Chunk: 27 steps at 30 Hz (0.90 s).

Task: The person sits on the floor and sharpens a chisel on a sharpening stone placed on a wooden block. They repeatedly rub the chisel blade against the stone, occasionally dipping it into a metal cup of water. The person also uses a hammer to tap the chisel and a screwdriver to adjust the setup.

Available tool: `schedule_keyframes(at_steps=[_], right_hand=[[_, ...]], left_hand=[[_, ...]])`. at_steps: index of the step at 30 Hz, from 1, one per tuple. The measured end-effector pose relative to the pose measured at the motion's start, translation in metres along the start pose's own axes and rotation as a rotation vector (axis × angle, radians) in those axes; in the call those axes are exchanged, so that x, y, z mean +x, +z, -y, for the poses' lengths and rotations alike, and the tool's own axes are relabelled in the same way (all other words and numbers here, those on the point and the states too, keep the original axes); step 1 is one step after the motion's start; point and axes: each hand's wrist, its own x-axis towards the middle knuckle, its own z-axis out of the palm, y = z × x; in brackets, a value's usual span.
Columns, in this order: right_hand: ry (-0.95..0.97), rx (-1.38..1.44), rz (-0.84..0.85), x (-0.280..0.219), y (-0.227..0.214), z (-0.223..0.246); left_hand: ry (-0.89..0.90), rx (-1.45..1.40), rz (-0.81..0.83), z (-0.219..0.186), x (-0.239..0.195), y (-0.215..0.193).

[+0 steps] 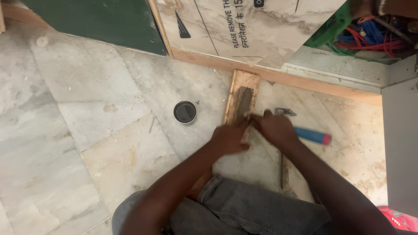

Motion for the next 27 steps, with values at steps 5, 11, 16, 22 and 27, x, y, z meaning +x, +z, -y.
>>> schedule_keyframes(at_steps=[5,11,16,22,27], right_hand=[[0.057,-0.007,-0.006,0.009,0.005,0.000],[0.110,0.031,-0.155,0.047,-0.003,-0.022],[0.061,-0.022,-0.019,-0.002,0.004,0.003],[0.096,0.003,-0.027,0.015,0.006,-0.003],[0.128,-0.008,-0.140,0.045,-0.005,-0.018]], left_hand=[[-0.013,0.057,-0.017,-0.001,0.001,-0.006],[-0.106,0.014,-0.102,-0.006,0.048,-0.029],[0.013,-0.017,-0.089,-0.002,0.001,0.004],[-0.038,0.009,-0.044,-0.006,0.006,-0.016],[-0.085,0.001,-0.128,-0.002,0.049,-0.027]])
